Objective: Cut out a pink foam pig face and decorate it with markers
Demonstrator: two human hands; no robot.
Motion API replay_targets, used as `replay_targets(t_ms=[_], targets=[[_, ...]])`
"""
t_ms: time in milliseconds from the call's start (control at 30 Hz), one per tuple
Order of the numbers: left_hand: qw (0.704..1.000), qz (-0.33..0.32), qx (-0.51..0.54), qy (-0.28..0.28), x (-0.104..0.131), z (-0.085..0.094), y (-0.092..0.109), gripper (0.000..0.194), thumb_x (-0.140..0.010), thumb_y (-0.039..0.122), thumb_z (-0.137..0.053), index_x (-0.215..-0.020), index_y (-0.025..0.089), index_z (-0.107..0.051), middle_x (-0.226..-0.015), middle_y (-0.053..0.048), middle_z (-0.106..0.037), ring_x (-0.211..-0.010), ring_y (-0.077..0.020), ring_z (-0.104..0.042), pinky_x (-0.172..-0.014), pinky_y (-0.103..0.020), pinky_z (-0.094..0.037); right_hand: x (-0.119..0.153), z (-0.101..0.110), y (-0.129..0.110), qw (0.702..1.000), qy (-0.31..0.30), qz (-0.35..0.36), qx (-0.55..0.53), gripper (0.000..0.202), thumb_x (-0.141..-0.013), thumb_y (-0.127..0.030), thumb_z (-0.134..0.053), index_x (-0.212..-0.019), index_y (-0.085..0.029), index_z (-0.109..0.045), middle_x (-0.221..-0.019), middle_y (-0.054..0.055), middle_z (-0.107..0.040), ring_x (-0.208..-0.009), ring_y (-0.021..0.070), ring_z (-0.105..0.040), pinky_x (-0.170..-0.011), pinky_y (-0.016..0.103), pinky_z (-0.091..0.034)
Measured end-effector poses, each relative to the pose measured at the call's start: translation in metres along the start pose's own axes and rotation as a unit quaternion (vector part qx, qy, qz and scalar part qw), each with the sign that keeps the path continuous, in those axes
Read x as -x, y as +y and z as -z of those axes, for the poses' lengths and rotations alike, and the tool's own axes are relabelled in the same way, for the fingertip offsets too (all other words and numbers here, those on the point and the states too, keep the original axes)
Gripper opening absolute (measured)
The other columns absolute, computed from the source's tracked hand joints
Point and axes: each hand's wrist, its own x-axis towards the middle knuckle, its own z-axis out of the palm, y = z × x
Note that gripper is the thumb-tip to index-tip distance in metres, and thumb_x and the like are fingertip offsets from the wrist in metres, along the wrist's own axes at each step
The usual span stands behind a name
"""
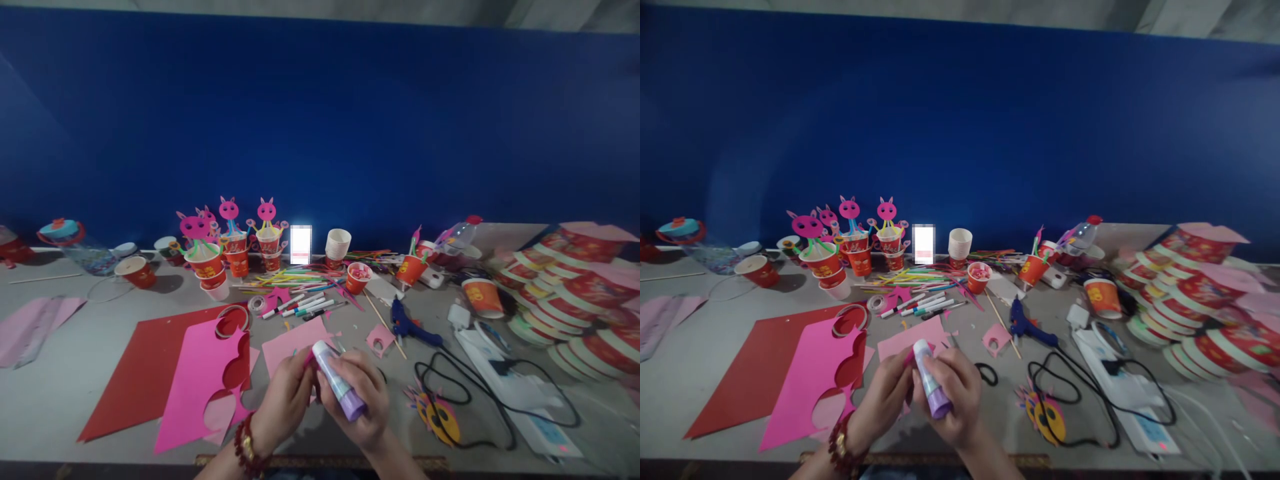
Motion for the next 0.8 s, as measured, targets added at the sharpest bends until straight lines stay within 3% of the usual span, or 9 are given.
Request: replay_targets(t_ms=[200, 367, 533, 667, 800], targets=[[1.000, 0.007, 0.003, -0.016, 0.000, 0.000, 0.001, 0.026, -0.102, 0.030, -0.035, -0.098, 0.017, -0.057, -0.065, 0.001, -0.060, -0.051, -0.0106, -0.051, -0.052, -0.019, -0.039, -0.005, 0.002, 0.005, 0.999, -0.013, 0.002, 0.032, 0.026, -0.081, -0.011, -0.066, -0.105, -0.021, -0.065, -0.079, 0.005, -0.065, -0.067, 0.0184, -0.065, -0.058, 0.030, -0.057], [1.000, -0.003, 0.003, 0.005, -0.002, 0.000, 0.001, 0.023, -0.100, 0.028, -0.039, -0.086, 0.017, -0.055, -0.067, 0.000, -0.059, -0.054, -0.0107, -0.052, -0.051, -0.019, -0.038, -0.001, -0.002, 0.008, 1.000, -0.024, 0.011, 0.013, 0.032, -0.080, -0.011, -0.068, -0.108, -0.023, -0.064, -0.080, 0.005, -0.065, -0.068, 0.0186, -0.066, -0.059, 0.030, -0.058], [0.999, 0.017, 0.023, -0.021, 0.000, 0.000, -0.006, 0.025, -0.101, 0.028, -0.036, -0.093, 0.017, -0.056, -0.064, 0.001, -0.059, -0.050, -0.0104, -0.051, -0.050, -0.019, -0.038, -0.003, -0.004, 0.006, 1.000, -0.015, -0.009, 0.013, 0.028, -0.079, -0.008, -0.068, -0.104, -0.022, -0.066, -0.079, 0.005, -0.066, -0.066, 0.0179, -0.065, -0.059, 0.029, -0.058], [1.000, -0.003, -0.018, 0.011, 0.001, -0.001, -0.009, 0.022, -0.098, 0.028, -0.042, -0.087, 0.016, -0.056, -0.066, -0.001, -0.060, -0.055, -0.0125, -0.052, -0.053, -0.020, -0.039, -0.003, -0.005, 0.005, 1.000, -0.030, -0.001, -0.010, 0.030, -0.078, -0.010, -0.069, -0.105, -0.022, -0.066, -0.079, 0.004, -0.066, -0.067, 0.0184, -0.066, -0.059, 0.029, -0.058], [1.000, 0.014, 0.011, -0.019, 0.000, -0.001, -0.007, 0.027, -0.101, 0.031, -0.035, -0.090, 0.016, -0.055, -0.064, 0.000, -0.060, -0.051, -0.0114, -0.051, -0.050, -0.020, -0.039, -0.002, -0.006, 0.007, 0.999, -0.022, -0.029, -0.017, 0.029, -0.078, -0.007, -0.068, -0.103, -0.022, -0.066, -0.078, 0.004, -0.066, -0.067, 0.0182, -0.065, -0.059, 0.030, -0.058]])
